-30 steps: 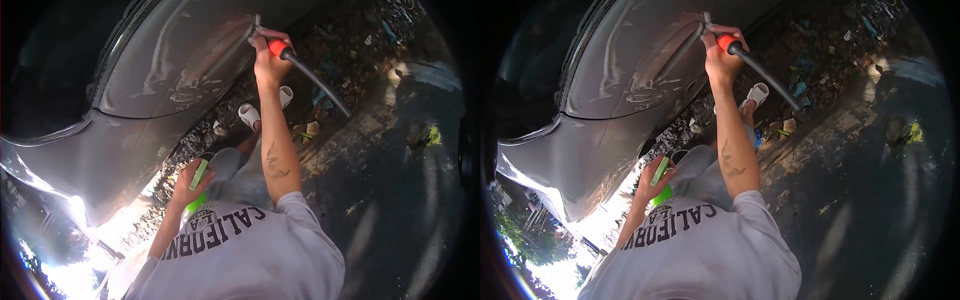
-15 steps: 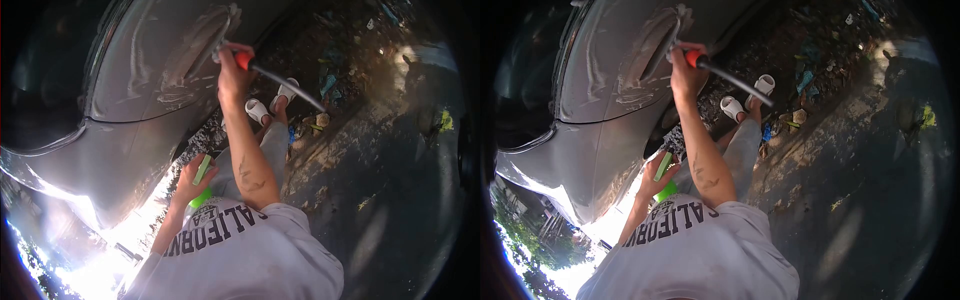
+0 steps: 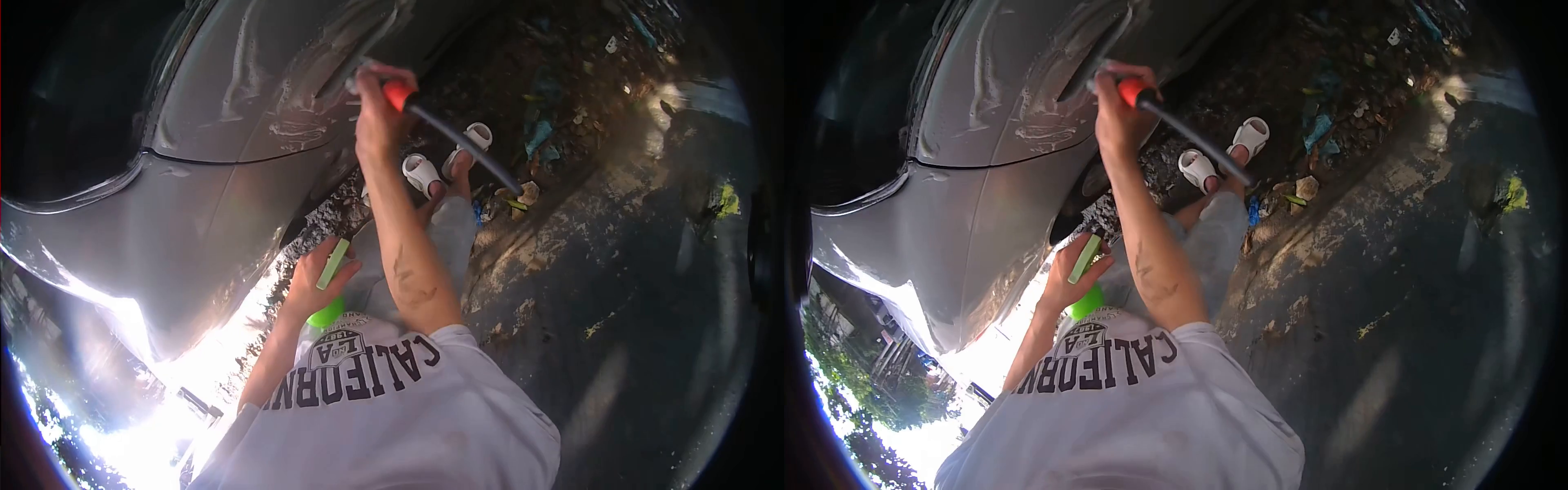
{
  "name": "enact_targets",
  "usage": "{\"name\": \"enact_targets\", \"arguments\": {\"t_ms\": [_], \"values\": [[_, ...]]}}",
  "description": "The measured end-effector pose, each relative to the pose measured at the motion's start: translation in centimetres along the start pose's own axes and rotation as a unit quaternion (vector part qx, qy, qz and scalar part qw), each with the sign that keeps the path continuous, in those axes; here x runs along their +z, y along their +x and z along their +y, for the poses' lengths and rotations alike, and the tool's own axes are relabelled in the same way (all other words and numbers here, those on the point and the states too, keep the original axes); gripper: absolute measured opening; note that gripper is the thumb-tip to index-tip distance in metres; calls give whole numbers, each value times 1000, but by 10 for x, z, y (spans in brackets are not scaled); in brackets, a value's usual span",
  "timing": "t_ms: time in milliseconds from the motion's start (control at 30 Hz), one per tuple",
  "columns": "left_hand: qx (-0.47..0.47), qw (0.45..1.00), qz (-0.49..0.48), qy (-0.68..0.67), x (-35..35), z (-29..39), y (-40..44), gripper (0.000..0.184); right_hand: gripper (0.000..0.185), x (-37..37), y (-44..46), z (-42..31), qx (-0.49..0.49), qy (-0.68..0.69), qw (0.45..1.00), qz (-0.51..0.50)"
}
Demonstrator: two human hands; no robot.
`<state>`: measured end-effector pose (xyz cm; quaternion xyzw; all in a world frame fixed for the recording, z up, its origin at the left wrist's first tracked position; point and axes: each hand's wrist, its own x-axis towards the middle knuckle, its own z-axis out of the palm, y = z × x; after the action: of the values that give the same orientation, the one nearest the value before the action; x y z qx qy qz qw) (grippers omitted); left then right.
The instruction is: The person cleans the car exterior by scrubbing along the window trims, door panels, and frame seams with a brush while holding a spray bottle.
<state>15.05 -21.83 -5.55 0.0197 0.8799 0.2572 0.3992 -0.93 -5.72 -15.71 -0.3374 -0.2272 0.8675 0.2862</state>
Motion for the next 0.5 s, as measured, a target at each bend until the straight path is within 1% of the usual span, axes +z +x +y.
{"name": "enact_targets", "arguments": {"t_ms": [33,67,100,133,167,200,267,333,367,400,467,500], "values": [[11,1000,10,-14,2,-4,-2,26,16,4,15,-6,9,-26,999,35],[25,999,19,-25,0,-6,-2,27,16,4,6,-1,9,-23,999,35],[5,1000,6,-31,-4,7,-3,28,17,0,-11,11,25,-3,999,29],[7,999,6,-32,-3,2,-2,28,17,-3,-31,21,42,14,999,23],[28,999,20,-28,1,-6,-3,28,16,0,-60,24,68,42,996,34],[49,998,36,-22,4,-8,-5,28,16,0,-77,24,34,-58,998,11],[42,998,42,-9,-1,-10,-5,27,16,-5,-77,22,84,38,996,20],[8,998,45,-49,-12,-9,-6,27,17,-8,-36,18,63,6,997,47],[2,997,70,-32,-15,-15,-7,25,15,-5,-29,5,55,-12,998,36],[5,997,72,-34,-19,-22,-7,25,15,-5,-37,7,52,-13,998,33],[14,995,93,-29,-22,-29,-8,24,14,-17,-71,17,64,-76,994,-49],[12,995,89,-30,-24,-28,-10,24,15,-28,-88,26,72,-103,988,-95]]}}
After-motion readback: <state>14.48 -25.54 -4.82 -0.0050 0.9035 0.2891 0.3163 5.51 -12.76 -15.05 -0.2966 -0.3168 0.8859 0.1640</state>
